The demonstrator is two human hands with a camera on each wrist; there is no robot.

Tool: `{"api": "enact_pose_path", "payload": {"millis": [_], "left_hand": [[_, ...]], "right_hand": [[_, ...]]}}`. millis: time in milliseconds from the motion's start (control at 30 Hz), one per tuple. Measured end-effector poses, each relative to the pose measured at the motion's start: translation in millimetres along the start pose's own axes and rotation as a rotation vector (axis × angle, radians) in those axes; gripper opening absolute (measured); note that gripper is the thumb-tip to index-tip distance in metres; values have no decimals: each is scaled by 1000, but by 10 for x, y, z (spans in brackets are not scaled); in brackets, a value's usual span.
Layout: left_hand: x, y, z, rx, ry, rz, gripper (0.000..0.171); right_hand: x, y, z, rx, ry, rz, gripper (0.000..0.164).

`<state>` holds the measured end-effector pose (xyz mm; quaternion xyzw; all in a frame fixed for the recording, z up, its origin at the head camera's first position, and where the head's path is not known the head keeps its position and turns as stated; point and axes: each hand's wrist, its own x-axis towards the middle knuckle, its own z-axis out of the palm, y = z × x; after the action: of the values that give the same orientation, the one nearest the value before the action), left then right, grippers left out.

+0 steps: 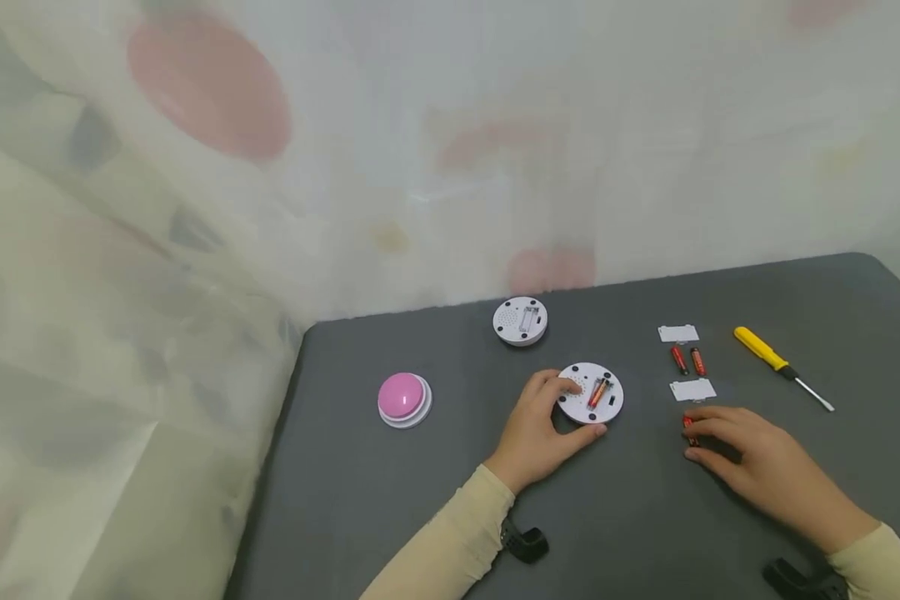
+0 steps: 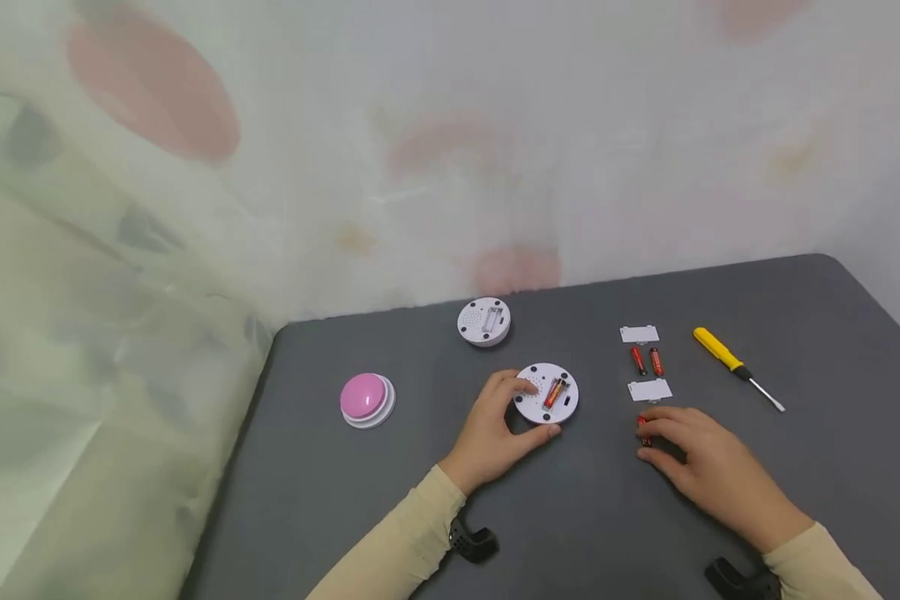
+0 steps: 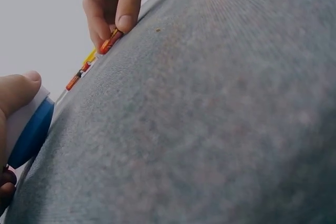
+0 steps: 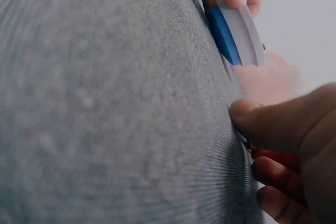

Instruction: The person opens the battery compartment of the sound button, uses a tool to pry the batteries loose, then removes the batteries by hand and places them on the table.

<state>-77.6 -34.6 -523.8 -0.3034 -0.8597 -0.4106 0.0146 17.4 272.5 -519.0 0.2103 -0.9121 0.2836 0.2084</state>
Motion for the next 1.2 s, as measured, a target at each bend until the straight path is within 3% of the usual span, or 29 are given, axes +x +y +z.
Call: {"api": "enact_pose_path", "payload": {"millis": [267,367,533,667,800,1200], "left_hand": [[-44,-11,44,-21,25,-19,52],[-61,-18,43,-10,40,-23,52],[-58,-11,51,9,39,-7,52],[-38,11,61,29,44,31,52],[-32,10,44,52,50,69,50],[24,-1,49,56,39,101,50]], "right_hand": [[-42,59,8,1,35,15,55],[5,25,-5,11,51,3,47],[260,-232,-14,57,97,-1,28],[582,-485,107,42,46,16,30],[822,-600,310,-20,-2,7,32],[887,-540,437,-65,23,-47,25]]}}
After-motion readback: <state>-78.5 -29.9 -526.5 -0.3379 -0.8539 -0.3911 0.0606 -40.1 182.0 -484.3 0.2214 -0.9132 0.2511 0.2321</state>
